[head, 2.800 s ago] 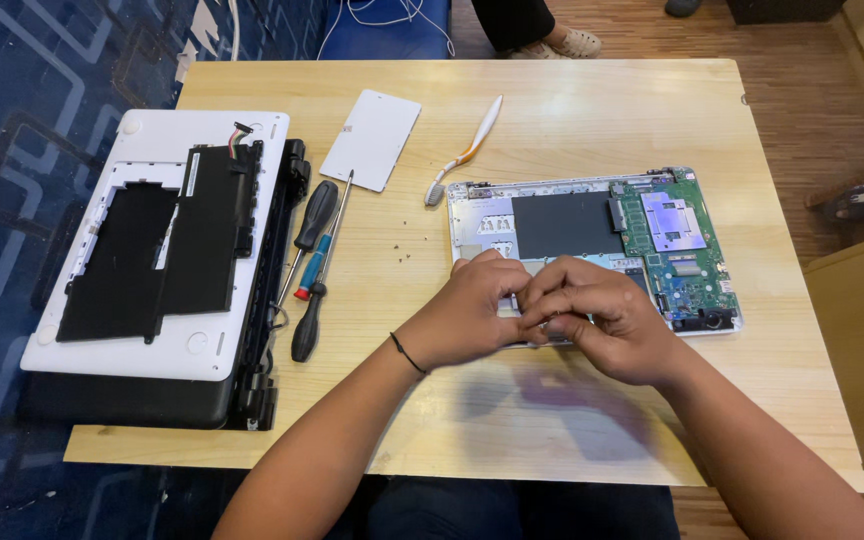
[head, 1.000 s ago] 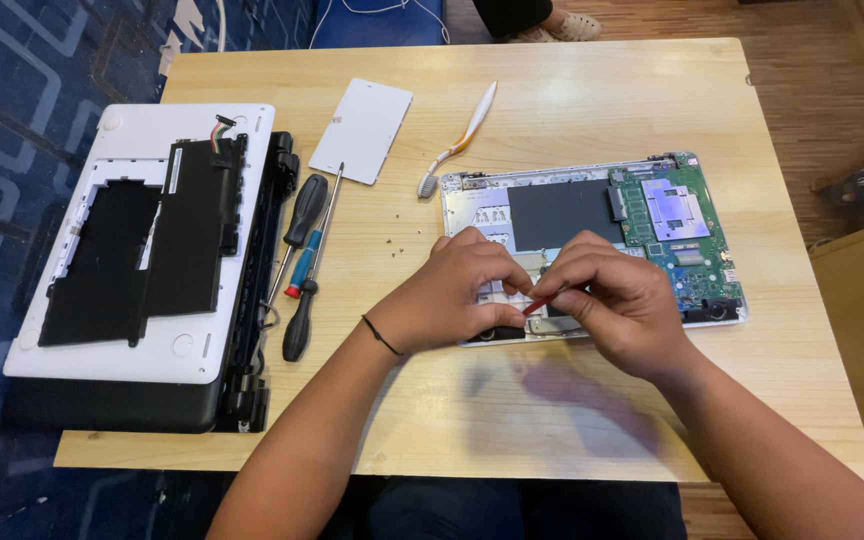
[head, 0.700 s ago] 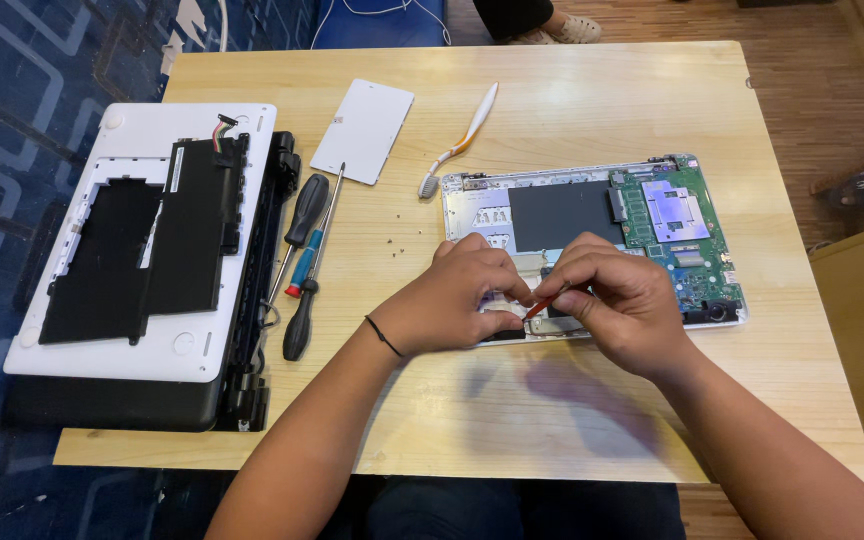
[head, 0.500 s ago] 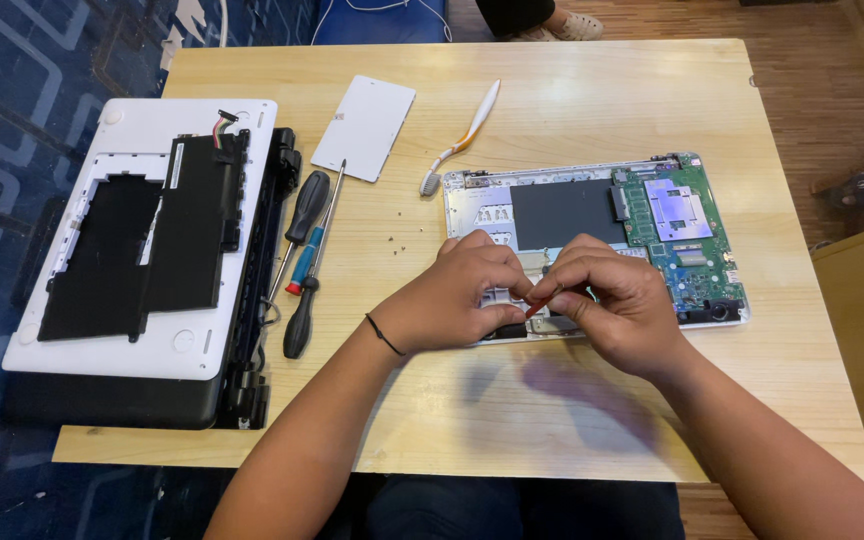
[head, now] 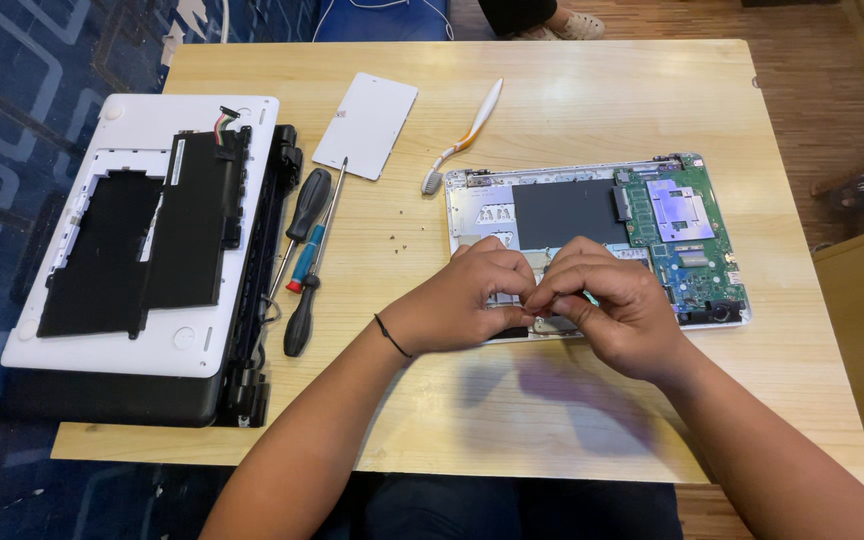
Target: The person removes the back cover of a white laptop, then uses a screwdriver to remove screws and detach internal components including the battery and a small camera module. The removed parts are placed on the table next to the laptop.
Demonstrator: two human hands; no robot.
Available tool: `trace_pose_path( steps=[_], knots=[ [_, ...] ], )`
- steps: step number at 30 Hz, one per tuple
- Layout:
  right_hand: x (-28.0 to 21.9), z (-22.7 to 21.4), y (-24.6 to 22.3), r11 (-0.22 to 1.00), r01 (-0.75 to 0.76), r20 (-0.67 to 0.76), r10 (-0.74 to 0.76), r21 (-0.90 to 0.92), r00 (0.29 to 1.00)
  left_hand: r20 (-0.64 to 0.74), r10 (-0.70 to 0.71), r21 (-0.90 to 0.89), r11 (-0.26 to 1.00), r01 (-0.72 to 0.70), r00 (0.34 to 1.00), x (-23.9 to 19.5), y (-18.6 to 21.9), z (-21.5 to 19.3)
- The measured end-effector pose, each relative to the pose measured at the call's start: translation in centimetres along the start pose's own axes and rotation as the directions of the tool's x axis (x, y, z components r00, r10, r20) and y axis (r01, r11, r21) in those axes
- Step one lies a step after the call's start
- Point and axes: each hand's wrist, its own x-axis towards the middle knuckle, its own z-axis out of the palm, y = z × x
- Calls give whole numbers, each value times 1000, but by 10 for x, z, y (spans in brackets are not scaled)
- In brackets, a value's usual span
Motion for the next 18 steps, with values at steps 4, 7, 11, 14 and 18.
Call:
trace_pose_path(
  steps=[4,7,11,14,18],
  knots=[
    [3,0,-6,1000,5,14,-5,-8,1000,-36,3,19,1000,-2,999,3,-8,2],
    [0,-1,1,1000,-16,33,15,15,999,-52,-2,38,999,4,999,3,-5,1],
    [0,-1,2,1000,-12,-2,12,-17,1000,-33,3,-7,1000,-3,999,1,-3,1],
    [0,0,0,1000,-18,-16,18,-11,1000,-41,4,-3,1000,-4,999,2,-3,1],
    [2,1,0,1000,-1,12,1,-23,1000,-81,-17,74,997,23,997,4,-8,3]
  ],
)
